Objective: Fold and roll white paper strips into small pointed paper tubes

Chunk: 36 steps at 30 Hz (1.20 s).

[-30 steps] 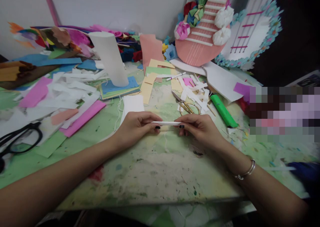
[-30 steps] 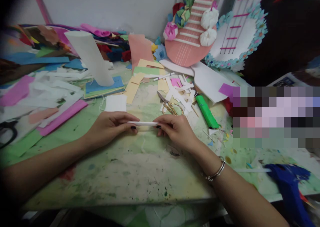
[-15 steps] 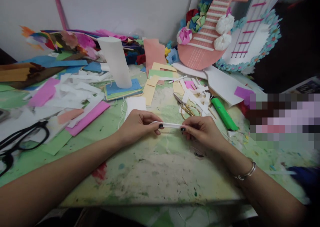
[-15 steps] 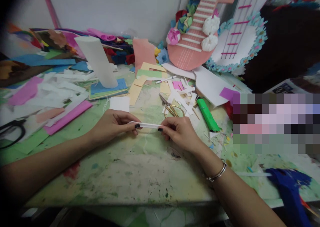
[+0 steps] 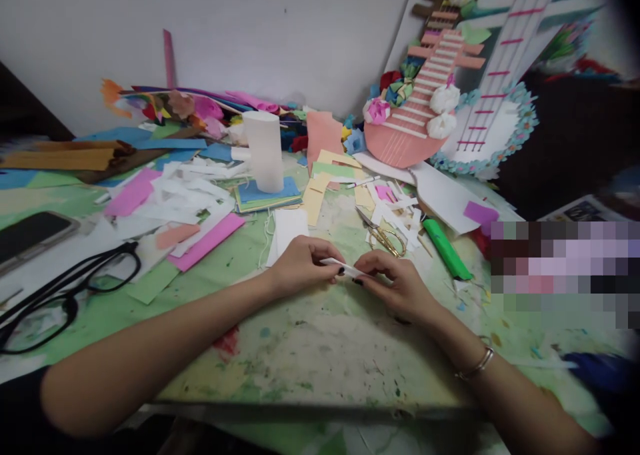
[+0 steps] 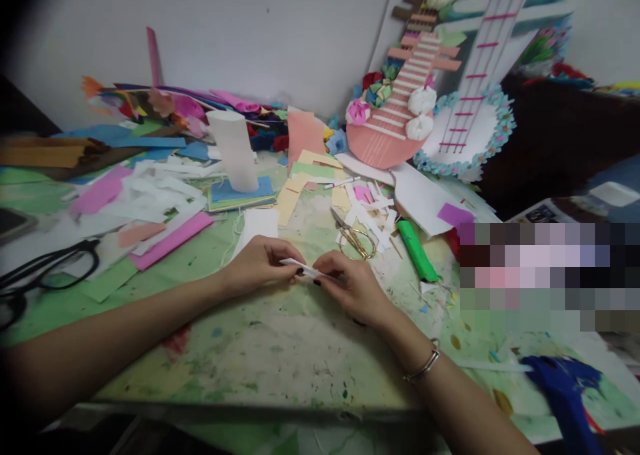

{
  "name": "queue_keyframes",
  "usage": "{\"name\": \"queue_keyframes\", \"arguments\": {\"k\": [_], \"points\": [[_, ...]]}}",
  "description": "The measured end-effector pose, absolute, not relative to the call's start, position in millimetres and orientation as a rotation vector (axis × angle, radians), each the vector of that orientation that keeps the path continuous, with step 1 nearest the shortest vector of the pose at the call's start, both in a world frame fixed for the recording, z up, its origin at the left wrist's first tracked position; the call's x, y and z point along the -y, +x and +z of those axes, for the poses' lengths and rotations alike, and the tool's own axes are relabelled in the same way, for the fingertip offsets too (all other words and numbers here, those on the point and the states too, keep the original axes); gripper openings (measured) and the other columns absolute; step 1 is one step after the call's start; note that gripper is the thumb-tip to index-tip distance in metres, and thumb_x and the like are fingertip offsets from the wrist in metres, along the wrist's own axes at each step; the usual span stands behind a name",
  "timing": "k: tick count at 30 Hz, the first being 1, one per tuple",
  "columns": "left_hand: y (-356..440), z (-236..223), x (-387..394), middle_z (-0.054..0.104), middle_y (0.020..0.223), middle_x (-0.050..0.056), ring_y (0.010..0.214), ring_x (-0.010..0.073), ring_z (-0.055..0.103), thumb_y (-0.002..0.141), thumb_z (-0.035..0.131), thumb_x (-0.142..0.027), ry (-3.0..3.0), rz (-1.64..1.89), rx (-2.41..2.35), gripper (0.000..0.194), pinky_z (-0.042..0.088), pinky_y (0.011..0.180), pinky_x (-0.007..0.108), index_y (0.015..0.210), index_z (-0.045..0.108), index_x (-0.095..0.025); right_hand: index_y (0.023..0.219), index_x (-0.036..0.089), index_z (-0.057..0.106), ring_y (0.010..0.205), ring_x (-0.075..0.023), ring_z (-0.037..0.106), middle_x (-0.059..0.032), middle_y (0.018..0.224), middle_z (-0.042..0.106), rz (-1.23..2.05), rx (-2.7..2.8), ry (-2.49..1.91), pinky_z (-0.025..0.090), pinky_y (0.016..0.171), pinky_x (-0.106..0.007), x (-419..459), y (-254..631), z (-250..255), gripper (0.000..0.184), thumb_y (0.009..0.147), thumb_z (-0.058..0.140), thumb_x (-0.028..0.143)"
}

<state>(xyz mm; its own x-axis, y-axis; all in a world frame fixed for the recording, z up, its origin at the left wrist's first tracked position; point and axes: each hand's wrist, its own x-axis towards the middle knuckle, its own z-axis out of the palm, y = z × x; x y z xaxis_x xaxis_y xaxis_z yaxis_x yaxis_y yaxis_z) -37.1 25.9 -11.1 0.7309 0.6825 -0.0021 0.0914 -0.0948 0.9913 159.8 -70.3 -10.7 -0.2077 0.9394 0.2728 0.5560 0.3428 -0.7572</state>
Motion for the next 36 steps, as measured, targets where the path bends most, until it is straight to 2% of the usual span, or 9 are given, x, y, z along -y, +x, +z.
{"name": "queue_keyframes", "arguments": {"k": [6,11,14,16,19,24,26,30,36], "points": [[-41.0,-9.0,-31.9,0.069,0.061,0.003,0.056,0.0124,0.065,0.071,0.067,-0.024,1.657,0.585,-0.619,0.016,0.048,0.053,0.019,0.080,0.073,-0.011,0.091,0.019,0.066,0.072,-0.0123,0.060,-0.0043,0.086,0.066,0.732,1.833,-1.302,0.049,0.063,-0.024,68.1,159.2,-7.2,0.010,0.088,0.057,0.020],[-46.1,-9.9,-48.8,0.072,0.069,0.006,0.061,0.0154,0.068,0.084,0.058,-0.030,1.967,0.674,-0.663,0.025,0.052,0.058,0.024,0.095,0.069,-0.010,0.085,0.019,0.064,0.064,-0.0111,0.060,-0.0052,0.090,0.066,0.839,1.653,-1.310,0.049,0.057,-0.025,54.2,152.3,0.4,0.009,0.084,0.057,0.023],[-53.0,-11.9,-69.5,0.074,0.090,0.010,0.084,0.0213,0.070,0.091,0.050,-0.032,2.191,0.788,-0.733,0.031,0.053,0.079,0.036,0.111,0.063,-0.012,0.087,0.020,0.059,0.058,-0.0123,0.061,-0.0009,0.071,0.066,0.889,1.559,-1.392,0.048,0.056,-0.025,34.7,152.6,10.3,0.010,0.078,0.061,0.023],[-59.0,-14.8,-83.8,0.071,0.110,0.012,0.110,0.0281,0.062,0.087,0.057,-0.031,2.338,0.795,-0.722,0.030,0.042,0.099,0.047,0.113,0.064,-0.015,0.087,0.021,0.053,0.055,-0.0123,0.061,0.0002,0.069,0.069,0.920,1.434,-1.407,0.047,0.055,-0.025,18.0,154.0,19.1,0.018,0.072,0.063,0.020],[-66.9,-19.9,-97.6,0.062,0.130,0.010,0.132,0.0340,0.045,0.085,0.063,-0.033,2.646,0.604,-0.651,0.034,0.029,0.107,0.053,0.117,0.063,-0.020,0.083,0.020,0.052,0.052,-0.0118,0.061,0.0011,0.063,0.068,0.908,1.278,-1.435,0.045,0.054,-0.024,-7.2,153.6,32.5,0.019,0.067,0.062,0.016],[-72.1,-13.5,-95.1,0.061,0.130,0.011,0.122,0.0287,0.052,0.094,0.051,-0.042,3.047,0.294,-0.625,0.035,0.036,0.098,0.044,0.118,0.059,-0.018,0.075,0.019,0.055,0.064,-0.0153,0.067,0.0002,0.062,0.067,0.829,1.126,-1.505,0.044,0.058,-0.023,-46.5,142.4,35.4,0.015,0.063,0.060,0.012],[-73.1,-7.1,-90.8,0.065,0.119,0.011,0.114,0.0278,0.056,0.095,0.049,-0.045,3.100,0.246,-0.651,0.035,0.038,0.093,0.041,0.109,0.061,-0.016,0.075,0.019,0.056,0.071,-0.0160,0.069,-0.0004,0.067,0.069,0.801,1.099,-1.524,0.044,0.060,-0.022,-64.0,135.9,26.6,0.014,0.063,0.059,0.011],[-77.7,-2.7,-88.1,0.068,0.101,0.010,0.099,0.0265,0.059,0.095,0.046,-0.051,3.133,0.290,-0.693,0.041,0.040,0.083,0.040,0.090,0.064,-0.015,0.076,0.018,0.060,0.065,-0.0169,0.066,-0.0021,0.069,0.071,0.773,1.046,-1.606,0.045,0.056,-0.024,-99.0,122.0,2.4,0.015,0.062,0.057,0.012],[-83.9,-13.3,-111.7,0.069,0.100,0.011,0.098,0.0248,0.061,0.094,0.049,-0.029,3.024,0.557,-0.771,0.021,0.045,0.085,0.038,0.099,0.065,-0.015,0.072,0.018,0.066,0.065,-0.0161,0.065,-0.0001,0.065,0.070,0.692,1.089,-1.671,0.049,0.064,-0.025,-122.7,110.6,-24.2,0.015,0.062,0.056,0.014]]}}
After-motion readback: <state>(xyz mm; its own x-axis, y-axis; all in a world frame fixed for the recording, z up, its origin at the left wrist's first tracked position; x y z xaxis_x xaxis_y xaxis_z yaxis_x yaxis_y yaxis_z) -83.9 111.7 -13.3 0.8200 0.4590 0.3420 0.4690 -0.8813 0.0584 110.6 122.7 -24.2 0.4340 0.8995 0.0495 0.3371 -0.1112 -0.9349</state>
